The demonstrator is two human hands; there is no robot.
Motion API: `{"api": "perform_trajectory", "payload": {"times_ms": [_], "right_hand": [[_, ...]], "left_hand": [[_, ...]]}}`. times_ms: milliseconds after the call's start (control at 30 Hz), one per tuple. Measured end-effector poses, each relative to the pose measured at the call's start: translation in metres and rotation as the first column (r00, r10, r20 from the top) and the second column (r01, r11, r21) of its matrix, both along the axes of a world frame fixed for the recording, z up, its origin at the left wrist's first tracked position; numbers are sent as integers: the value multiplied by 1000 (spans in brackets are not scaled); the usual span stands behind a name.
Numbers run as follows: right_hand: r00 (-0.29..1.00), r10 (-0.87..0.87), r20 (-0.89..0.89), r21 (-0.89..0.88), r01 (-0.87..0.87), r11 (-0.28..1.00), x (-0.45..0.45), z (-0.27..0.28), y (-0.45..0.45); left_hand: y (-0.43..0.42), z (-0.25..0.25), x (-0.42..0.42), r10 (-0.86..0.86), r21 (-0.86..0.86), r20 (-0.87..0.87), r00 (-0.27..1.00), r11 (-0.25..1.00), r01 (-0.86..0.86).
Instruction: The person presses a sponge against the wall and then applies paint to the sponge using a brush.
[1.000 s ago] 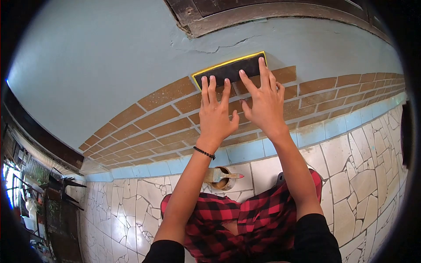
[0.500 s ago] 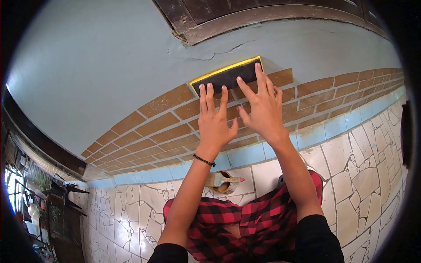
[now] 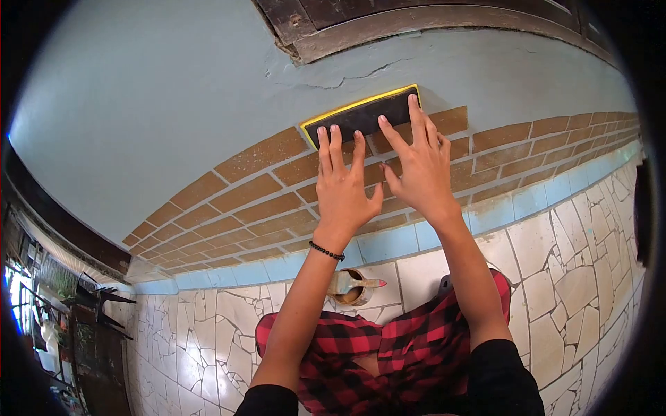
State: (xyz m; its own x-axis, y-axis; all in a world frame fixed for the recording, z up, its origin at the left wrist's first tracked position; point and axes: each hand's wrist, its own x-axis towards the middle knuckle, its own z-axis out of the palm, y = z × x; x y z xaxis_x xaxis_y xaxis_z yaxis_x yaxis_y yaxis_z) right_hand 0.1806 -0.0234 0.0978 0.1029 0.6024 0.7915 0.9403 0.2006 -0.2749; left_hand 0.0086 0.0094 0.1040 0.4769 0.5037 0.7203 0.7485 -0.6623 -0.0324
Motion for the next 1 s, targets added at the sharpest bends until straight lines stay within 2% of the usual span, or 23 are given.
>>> {"api": "perform_trajectory", "payload": {"times_ms": [267,567,667,1000], "right_hand": [[993,112,-26,122,-108,987,14,-1,3],[998,38,-53,18,-37,999,-2,1,-8],[999,45,-21,19,-44,999,5,-4,0],[996,58,-71,-20,-60,998,-3,7,-16]], "left_hand": [[1,9,-15,-45,30,9,999,999,44],[0,-6,-3,-18,32,16,1000,999,18],[9,-7,0,-16,25,12,1000,1000,16],[-13,1,-1,-29,-1,37,999,1000,29]]}}
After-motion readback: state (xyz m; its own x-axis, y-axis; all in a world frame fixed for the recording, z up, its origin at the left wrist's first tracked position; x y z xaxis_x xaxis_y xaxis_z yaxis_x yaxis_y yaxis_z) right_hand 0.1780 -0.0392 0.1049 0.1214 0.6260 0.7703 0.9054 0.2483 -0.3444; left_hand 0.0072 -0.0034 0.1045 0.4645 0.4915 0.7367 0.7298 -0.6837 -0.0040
